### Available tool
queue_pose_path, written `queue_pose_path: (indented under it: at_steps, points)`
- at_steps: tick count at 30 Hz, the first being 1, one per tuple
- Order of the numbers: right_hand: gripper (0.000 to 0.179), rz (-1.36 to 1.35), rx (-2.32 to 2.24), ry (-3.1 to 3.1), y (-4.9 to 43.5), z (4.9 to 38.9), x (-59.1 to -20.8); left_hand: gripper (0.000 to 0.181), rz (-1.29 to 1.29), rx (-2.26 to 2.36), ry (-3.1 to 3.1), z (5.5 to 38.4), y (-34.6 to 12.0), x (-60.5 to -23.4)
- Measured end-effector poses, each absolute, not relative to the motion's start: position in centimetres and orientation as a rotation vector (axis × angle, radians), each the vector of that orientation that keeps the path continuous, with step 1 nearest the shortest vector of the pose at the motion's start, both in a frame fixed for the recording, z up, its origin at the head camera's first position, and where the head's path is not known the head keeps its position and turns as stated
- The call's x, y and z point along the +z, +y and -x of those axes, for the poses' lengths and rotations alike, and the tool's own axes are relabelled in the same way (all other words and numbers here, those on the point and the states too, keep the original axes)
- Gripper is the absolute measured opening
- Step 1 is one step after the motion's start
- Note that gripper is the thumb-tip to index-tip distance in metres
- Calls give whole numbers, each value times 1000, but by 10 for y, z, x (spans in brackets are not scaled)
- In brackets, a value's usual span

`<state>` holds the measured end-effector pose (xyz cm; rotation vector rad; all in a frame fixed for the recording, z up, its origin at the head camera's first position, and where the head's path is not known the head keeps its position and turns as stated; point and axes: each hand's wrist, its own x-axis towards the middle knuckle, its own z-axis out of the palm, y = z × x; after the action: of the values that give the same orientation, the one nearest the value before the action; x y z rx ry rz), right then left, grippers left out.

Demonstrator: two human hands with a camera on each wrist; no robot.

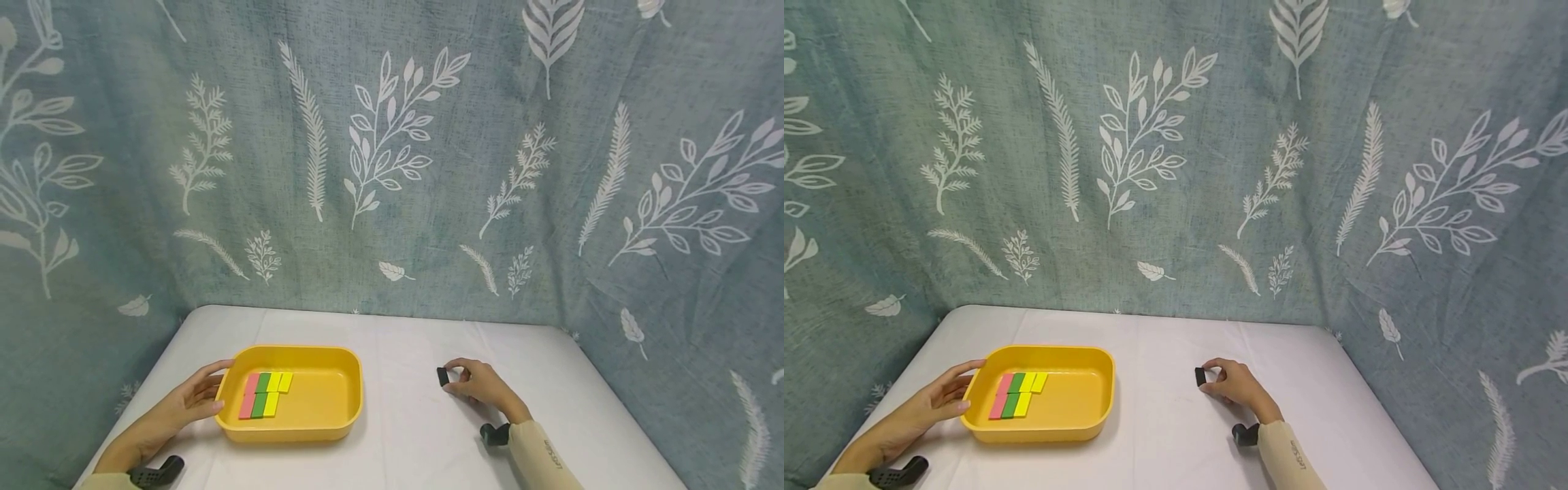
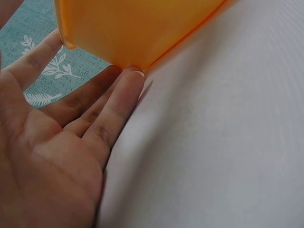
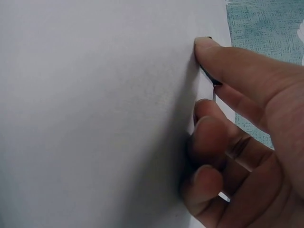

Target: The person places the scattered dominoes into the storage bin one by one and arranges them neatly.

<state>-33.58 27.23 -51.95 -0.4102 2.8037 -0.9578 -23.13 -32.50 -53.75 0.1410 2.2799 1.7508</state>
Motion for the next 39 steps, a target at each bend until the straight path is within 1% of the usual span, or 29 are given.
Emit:
queue_pose_path:
  at_steps: [15, 27, 39]
  points:
    - [48, 460, -981, 2815, 275, 334, -524, 80, -154, 1755, 2281, 231, -325, -536]
    - [47, 414, -1026, 2884, 273, 333, -528, 83, -135, 1759, 2288, 233, -324, -538]
    - [48, 425, -1049, 2903, 265, 329, -526, 79, -156, 1766, 2273, 230, -324, -532]
